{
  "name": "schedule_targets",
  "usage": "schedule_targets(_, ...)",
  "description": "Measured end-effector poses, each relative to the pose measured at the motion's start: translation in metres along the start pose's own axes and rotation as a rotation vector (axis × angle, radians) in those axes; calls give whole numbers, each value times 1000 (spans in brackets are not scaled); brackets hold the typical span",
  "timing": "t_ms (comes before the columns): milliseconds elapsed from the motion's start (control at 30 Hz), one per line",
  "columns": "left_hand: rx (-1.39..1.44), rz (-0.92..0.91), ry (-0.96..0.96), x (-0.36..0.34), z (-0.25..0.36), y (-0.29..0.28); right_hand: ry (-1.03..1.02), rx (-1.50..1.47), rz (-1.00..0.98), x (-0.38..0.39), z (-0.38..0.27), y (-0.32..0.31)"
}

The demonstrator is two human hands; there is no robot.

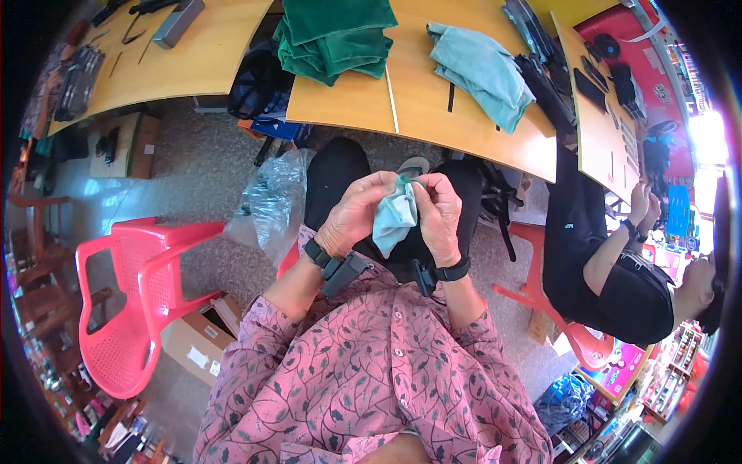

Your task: Turning small green leather pieces inside out and shaping them using a wooden stick.

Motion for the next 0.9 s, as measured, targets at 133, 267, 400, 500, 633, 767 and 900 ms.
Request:
schedule_targets(133,-138,-54,-74,1,2,2,-62,65,1,-1,-5,1)
schedule_targets(267,-81,-163,-158,3,-1,3,-178,206,13,-6,-14,-1)
schedule_targets(400,-185,-155,-133,2,2,3,-136,202,43,-3,-13,1)
schedule_targets(500,-392,-92,-49,-1,4,-1,-100,185,109,0,-7,0)
schedule_targets(633,-714,79,81,-1,4,-6,-44,49,147,6,3,-1)
schedule_targets(767,-974,257,234,3,10,-2,-110,86,132,10,-4,2)
schedule_targets(900,-995,380,344,4,11,-2,-125,98,90,12,-10,11)
Point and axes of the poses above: each hand's wrist, its own x-axis away from the middle knuckle, its own y-axis out of the palm, z = x × y, the point moved 4 cm from there along -x, towards the middle knuckle, and after that the axes turned 13 degrees about -x, right-handed, at the moved point
